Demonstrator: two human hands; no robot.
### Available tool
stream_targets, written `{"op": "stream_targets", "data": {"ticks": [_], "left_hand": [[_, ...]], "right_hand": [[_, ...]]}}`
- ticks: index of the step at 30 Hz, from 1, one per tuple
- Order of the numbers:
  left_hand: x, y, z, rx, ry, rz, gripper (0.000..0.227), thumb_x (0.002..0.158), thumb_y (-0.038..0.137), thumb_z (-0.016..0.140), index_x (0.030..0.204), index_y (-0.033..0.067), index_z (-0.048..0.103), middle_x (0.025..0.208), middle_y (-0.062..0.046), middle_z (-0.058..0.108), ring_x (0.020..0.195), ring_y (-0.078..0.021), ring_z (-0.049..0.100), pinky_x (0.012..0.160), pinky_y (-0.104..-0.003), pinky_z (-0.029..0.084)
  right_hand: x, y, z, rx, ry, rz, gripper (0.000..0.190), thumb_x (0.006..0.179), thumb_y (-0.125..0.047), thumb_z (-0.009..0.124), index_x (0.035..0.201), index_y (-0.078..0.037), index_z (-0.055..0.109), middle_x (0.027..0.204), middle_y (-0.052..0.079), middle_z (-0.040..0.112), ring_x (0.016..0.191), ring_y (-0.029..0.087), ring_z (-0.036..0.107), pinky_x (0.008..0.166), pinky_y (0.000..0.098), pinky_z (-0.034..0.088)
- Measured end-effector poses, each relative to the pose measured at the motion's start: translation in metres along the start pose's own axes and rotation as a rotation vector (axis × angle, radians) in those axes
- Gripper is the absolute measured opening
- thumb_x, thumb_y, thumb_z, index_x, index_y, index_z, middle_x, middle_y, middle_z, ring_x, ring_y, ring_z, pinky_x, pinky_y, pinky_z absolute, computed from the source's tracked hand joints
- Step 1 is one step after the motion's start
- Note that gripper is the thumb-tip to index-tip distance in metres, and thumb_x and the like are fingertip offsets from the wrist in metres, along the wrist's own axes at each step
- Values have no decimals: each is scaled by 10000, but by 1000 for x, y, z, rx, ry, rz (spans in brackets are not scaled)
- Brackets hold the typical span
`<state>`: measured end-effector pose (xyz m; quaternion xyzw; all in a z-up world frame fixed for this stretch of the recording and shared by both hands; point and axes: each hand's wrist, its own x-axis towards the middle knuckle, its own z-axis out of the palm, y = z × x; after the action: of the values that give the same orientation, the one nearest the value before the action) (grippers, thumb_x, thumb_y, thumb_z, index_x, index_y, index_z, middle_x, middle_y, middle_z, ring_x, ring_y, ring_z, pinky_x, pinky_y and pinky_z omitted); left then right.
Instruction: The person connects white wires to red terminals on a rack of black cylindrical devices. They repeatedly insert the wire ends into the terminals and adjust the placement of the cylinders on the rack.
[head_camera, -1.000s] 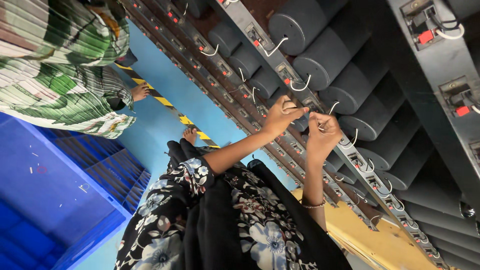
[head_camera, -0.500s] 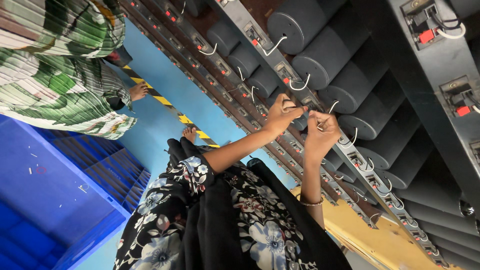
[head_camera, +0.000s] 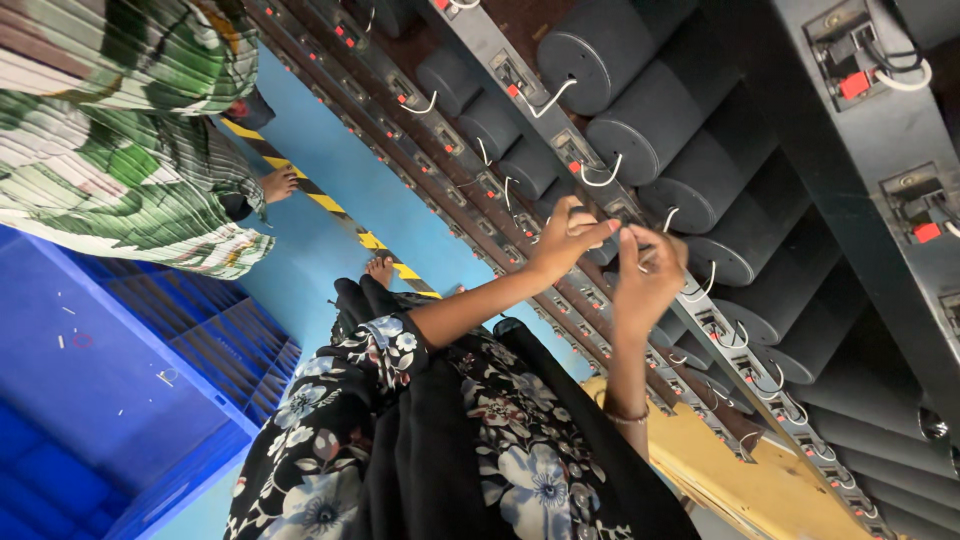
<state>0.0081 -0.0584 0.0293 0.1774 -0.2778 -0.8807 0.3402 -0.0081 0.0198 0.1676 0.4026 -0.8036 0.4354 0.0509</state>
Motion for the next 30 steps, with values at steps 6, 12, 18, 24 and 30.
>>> {"op": "stream_targets", "data": {"ticks": [6, 12, 18, 24, 30], "left_hand": [[7, -15, -7, -71, -104, -31, 704, 868, 136, 812, 1239, -39, 240, 954, -91, 651, 1035, -202, 706, 839, -291, 603], [7, -23, -8, 4, -91, 7, 763, 841, 102, 858, 1266, -17, 235, 899, -58, 535, 1010, -189, 665, 837, -249, 558], [8, -10, -1, 146, -54, 9, 721, 825, 143, 861, 1197, -62, 278, 868, -103, 598, 953, -194, 714, 773, -262, 584], [7, -1, -5, 351, -42, 20, 742, 801, 219, 873, 1168, -84, 304, 859, -133, 663, 890, -158, 711, 720, -254, 581], [9, -1, -6, 344, -48, 21, 752, 795, 254, 893, 1140, -113, 335, 842, -132, 642, 895, -147, 698, 734, -251, 590]], "right_hand": [[1, -10, -44, 275, -84, 70, 104, 1004, 38, 710, 1098, 51, 665, 1181, 122, 649, 930, 133, 684, 826, 272, 593], [12, 3, -45, 425, 10, 87, 206, 1047, -28, 675, 1208, 32, 563, 934, 98, 715, 799, 129, 686, 743, 232, 550], [17, 16, -32, 272, -73, 90, 133, 1057, -73, 694, 1078, 26, 608, 848, 40, 672, 712, 74, 635, 654, 199, 492], [21, 18, -26, 63, -249, 235, 83, 983, -68, 734, 1002, 12, 744, 781, -4, 695, 663, 23, 568, 610, 185, 440], [24, 14, -31, 50, -307, 273, 105, 969, -87, 744, 982, 17, 743, 762, -25, 672, 657, 9, 532, 585, 187, 391]]}}
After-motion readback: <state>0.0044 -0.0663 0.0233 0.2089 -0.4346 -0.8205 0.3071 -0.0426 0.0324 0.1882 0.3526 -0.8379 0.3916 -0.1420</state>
